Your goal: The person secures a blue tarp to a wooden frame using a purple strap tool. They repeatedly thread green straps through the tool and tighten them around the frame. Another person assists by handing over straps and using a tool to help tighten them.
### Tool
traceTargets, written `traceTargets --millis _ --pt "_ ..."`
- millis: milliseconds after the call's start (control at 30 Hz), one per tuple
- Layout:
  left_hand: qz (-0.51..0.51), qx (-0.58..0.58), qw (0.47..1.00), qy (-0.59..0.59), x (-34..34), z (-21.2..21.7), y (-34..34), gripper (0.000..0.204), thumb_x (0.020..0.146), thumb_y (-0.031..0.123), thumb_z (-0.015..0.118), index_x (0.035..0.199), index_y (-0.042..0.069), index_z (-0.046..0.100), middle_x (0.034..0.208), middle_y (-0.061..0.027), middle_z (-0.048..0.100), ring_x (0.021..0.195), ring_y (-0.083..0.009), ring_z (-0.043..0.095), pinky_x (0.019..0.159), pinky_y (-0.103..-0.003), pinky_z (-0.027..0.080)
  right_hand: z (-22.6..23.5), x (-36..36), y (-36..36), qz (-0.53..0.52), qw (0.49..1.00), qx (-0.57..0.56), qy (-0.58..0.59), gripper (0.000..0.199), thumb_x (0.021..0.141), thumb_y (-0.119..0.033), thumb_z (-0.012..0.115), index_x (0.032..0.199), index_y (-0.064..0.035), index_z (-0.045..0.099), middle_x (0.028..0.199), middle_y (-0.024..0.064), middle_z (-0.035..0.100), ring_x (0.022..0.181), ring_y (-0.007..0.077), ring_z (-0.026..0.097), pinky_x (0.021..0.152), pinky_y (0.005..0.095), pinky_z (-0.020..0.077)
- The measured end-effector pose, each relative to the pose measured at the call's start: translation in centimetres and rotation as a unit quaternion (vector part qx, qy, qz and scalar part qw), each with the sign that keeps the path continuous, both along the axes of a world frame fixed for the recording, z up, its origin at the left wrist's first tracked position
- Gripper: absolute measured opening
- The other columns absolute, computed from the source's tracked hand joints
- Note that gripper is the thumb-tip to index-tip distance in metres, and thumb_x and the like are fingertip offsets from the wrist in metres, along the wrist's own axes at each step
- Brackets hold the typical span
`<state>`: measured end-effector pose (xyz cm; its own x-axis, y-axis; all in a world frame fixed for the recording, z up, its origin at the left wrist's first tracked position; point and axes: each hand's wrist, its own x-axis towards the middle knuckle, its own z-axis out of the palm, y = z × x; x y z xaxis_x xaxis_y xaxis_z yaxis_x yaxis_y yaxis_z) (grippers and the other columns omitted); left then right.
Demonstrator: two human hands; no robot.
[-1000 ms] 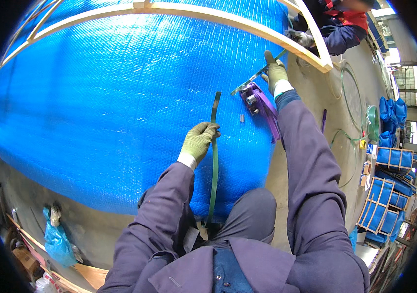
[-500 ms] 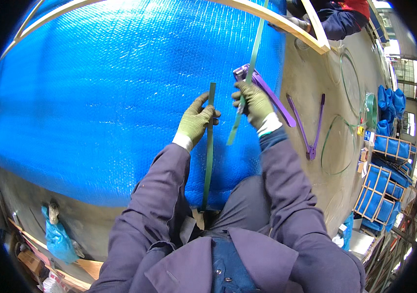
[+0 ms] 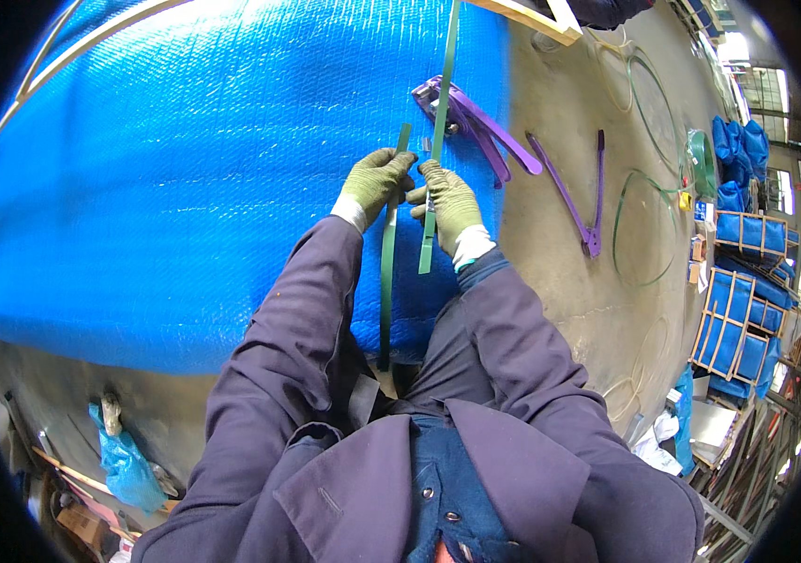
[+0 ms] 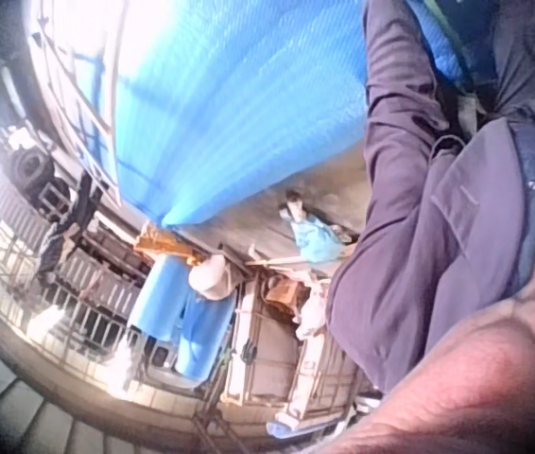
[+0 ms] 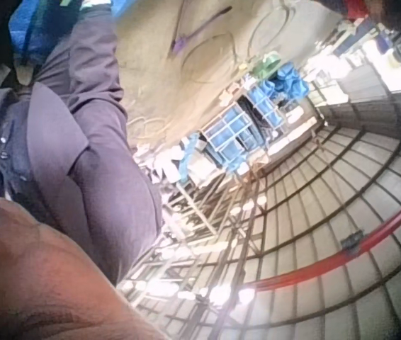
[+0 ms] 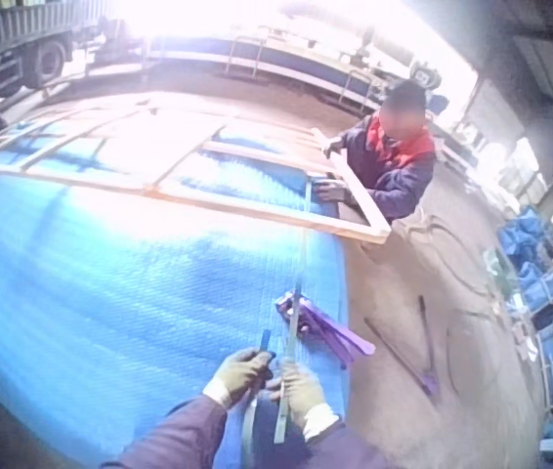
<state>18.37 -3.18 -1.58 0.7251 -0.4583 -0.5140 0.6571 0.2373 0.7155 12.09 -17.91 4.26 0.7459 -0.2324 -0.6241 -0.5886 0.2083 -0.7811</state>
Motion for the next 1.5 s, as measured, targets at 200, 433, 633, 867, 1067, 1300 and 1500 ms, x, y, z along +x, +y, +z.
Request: traceTargets --millis 200,433,633,867,1067,1300,1500 --pt "-0.016 -0.088 0.995 0.051 -0.3 1.8 -0.4 0.033 0.108 0.041 0.076 0.117 0.009 0.073 0.086 0.0 0.067 0.063 -0.0094 0.057 0.053 -0.027 0.042 -0.2 -0.1 0.7 -0.014 1.0 0.025 0.009 0.056 0.107 -0.059 0.069 0.116 -0.004 0.065 0.082 0.0113 0.071 0.06 0.0199 0.065 0.059 0.0338 0.0528" --pt "-0.08 -0.125 0.986 0.081 1.0 1.5 0.1 0.037 0.111 0.045 0.07 0.118 0.01 0.075 0.088 0.0007 0.07 0.064 -0.0094 0.055 0.053 -0.028 0.04 -2.1 0.0 0.4 -0.011 0.999 0.049 0.011 0.061 0.102 -0.067 0.071 0.108 -0.0058 0.069 0.086 0.0094 0.074 0.067 0.0205 0.068 0.064 0.0363 0.0545" --pt "-0.116 -0.125 0.984 0.058 1.0 -0.8 0.5 0.03 0.109 0.033 0.075 0.122 0.005 0.075 0.108 -0.0049 0.078 0.092 -0.016 0.071 0.085 -0.032 0.057 -3.5 -1.6 -0.8 0.047 0.999 0.005 0.025 0.059 0.105 -0.063 0.071 0.116 -0.0053 0.072 0.095 0.0063 0.075 0.078 0.0176 0.069 0.067 0.0372 0.0556" --pt "-0.065 -0.047 0.997 0.016 0.8 -1.3 -0.4 0.032 0.114 0.031 0.066 0.13 0.004 0.069 0.116 -0.0089 0.077 0.108 -0.0194 0.072 0.095 -0.035 0.057 0.2 0.2 -4.9 0.28 0.92 -0.273 -0.035 0.037 0.11 -0.038 0.073 0.12 -0.0029 0.076 0.103 0.0091 0.08 0.095 0.0191 0.074 0.088 0.0368 0.0594" --pt "-0.01 0.001 0.997 0.08 1.0 -0.7 -0.2 0.03 0.115 0.039 0.063 0.126 0.011 0.065 0.1 -0.0078 0.075 0.079 -0.0183 0.071 0.073 -0.037 0.057 4.3 8.9 -14.2 0.206 0.804 -0.552 -0.083 0.086 0.092 -0.055 0.088 0.153 -0.0008 0.061 0.136 0.0242 0.074 0.125 0.036 0.073 0.108 0.0447 0.0551" --pt "0.03 0.065 0.995 0.071 1.4 -2.5 -0.7 0.027 0.113 0.036 0.069 0.126 0.013 0.067 0.097 -0.0047 0.071 0.075 -0.0159 0.066 0.07 -0.034 0.056 0.1 14.5 -18.8 0.415 0.866 -0.162 0.225 0.078 0.097 -0.037 0.086 0.161 -0.0108 0.05 0.132 0.018 0.07 0.108 0.0339 0.074 0.099 0.0585 0.0592" --pt "0.076 0.05 0.994 0.067 1.9 -3.0 -0.6 0.027 0.111 0.037 0.071 0.125 0.014 0.068 0.093 -0.0027 0.071 0.071 -0.0135 0.065 0.064 -0.031 0.051 0.0 14.1 -18.7 0.402 0.866 -0.214 0.207 0.053 0.095 -0.023 0.078 0.141 -0.0041 0.061 0.101 0.0149 0.073 0.087 0.0278 0.075 0.074 0.046 0.0627"
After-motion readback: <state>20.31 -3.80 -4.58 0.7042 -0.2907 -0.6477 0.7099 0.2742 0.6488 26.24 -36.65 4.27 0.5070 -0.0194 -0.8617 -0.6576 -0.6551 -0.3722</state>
